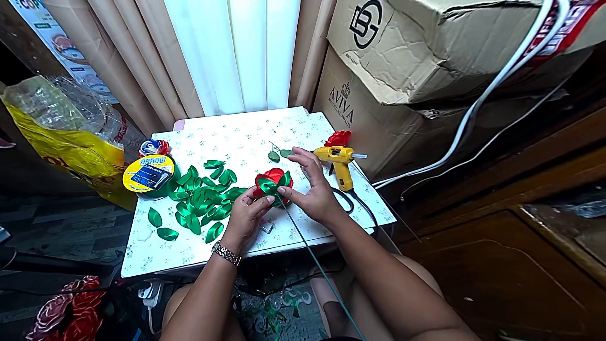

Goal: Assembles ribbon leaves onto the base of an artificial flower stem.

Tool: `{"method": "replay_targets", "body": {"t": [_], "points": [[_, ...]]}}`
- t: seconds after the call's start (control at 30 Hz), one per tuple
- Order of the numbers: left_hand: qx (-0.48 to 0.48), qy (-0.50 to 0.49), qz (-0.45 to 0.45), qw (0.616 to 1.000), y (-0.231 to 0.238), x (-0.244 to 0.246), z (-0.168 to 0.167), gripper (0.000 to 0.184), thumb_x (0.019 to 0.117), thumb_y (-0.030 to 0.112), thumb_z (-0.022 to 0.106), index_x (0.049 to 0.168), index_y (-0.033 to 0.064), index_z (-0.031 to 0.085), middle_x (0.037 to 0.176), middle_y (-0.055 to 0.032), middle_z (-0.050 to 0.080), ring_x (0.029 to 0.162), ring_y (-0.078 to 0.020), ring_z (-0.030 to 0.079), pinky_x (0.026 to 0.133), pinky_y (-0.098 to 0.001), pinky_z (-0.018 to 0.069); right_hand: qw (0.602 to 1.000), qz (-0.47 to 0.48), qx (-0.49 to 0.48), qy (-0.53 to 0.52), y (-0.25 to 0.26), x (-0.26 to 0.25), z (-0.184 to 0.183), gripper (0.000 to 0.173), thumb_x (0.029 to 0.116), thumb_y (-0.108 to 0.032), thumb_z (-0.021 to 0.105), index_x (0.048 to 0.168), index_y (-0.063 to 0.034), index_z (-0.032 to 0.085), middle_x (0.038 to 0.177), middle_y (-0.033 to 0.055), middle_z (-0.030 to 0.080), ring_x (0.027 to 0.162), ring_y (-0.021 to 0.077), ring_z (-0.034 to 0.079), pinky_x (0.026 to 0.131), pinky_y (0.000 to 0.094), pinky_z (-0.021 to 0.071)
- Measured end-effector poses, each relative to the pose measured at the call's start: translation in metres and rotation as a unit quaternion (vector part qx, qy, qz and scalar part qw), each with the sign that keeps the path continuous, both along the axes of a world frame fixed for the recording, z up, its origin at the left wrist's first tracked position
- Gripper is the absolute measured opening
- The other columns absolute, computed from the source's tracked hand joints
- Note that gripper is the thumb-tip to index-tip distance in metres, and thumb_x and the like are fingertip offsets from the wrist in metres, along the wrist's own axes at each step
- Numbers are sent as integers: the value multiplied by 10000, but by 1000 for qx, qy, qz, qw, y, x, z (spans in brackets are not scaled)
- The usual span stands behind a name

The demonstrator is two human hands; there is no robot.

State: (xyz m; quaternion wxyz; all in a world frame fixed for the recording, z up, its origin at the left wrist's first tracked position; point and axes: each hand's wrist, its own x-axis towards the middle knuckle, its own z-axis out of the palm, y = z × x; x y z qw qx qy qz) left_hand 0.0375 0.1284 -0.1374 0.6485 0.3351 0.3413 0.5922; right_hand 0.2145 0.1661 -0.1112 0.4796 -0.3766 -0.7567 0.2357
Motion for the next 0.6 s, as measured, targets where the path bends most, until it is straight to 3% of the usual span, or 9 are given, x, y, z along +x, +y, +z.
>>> {"method": "replay_targets", "body": {"t": [0.4,0.5,0.6], "points": [[-7,43,-22,999,0,-3,-1,189,951,-106,568,1092,3,630,981,-75,716,861,-123,710,840,-290,600,997,-11,27,-76,7,7,-6,752,813,-299,822,1443,-29,510,1565,196,409,1411,371,425,1108,594,374],[-15,35,-15,999,0,-2,1,182,962,-96,552,1094,3,628,975,-76,715,865,-127,710,838,-291,600,999,-5,7,-37,7,5,-7,761,822,-288,823,1448,-5,494,1559,199,418,1431,353,409,1137,554,368],[-24,12,-11,1000,-1,-3,3,180,981,-82,524,1090,9,635,967,-80,719,847,-132,715,813,-284,604,997,21,-55,50,8,5,-6,680,935,-341,713,1468,-1,462,1534,176,454,1418,266,432,1110,450,415]]}}
